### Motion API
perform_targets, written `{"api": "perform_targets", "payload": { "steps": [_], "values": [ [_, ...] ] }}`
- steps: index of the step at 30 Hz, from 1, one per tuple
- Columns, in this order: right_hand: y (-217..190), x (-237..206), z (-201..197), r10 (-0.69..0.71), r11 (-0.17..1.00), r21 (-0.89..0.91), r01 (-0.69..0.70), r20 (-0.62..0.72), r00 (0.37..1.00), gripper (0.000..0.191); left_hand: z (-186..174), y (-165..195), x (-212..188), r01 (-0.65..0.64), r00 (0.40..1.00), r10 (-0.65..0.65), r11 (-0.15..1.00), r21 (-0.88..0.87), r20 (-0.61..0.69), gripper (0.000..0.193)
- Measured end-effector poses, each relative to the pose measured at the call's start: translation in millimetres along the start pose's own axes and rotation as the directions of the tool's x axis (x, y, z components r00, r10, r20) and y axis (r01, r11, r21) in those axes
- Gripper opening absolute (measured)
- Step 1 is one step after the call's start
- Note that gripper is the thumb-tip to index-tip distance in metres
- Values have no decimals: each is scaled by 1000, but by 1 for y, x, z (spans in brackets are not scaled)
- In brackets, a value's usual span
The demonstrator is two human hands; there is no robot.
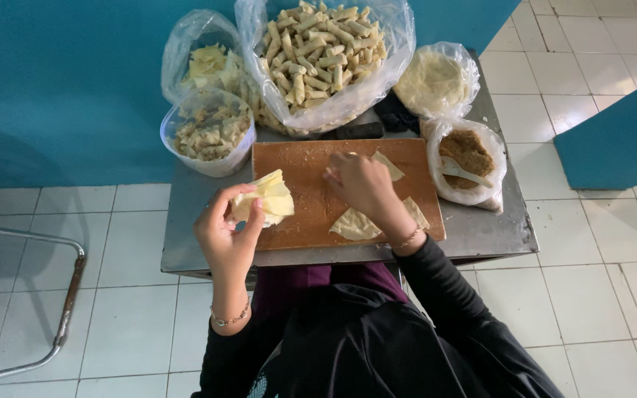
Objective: The person takes thin pastry wrappers, places a scoop of brown filling onto each wrapper, and folds the wrappers into triangular filled pastries, setting the folded pieces on the board. They work through a batch of wrappers one at a time at a small metal table.
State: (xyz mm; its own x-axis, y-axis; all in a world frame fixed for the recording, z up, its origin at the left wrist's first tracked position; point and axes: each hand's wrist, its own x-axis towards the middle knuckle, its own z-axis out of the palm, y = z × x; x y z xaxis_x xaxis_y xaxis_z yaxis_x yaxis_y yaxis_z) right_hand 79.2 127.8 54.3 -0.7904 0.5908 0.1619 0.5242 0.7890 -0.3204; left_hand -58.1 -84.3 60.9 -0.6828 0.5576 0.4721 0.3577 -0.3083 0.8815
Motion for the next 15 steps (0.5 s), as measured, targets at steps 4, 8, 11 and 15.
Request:
{"api": "perform_targets", "payload": {
  "steps": [4,8,11,15],
  "values": [
    [-10,1,5,-134,991,-38,130,-111,985,22,1,-1,-2,-11,1000,11,1000,19,2,16],
    [-14,-1,1,-127,989,71,132,-77,989,23,4,-2,-1,0,1000,0,1000,16,5,16],
    [-18,-3,-4,-139,980,138,146,-57,989,25,5,-3,-1,-5,1000,4,999,32,11,16],
    [-23,-6,-15,-135,967,205,151,-88,987,22,6,-3,-1,11,1000,-12,998,57,17,17]
  ]
}}
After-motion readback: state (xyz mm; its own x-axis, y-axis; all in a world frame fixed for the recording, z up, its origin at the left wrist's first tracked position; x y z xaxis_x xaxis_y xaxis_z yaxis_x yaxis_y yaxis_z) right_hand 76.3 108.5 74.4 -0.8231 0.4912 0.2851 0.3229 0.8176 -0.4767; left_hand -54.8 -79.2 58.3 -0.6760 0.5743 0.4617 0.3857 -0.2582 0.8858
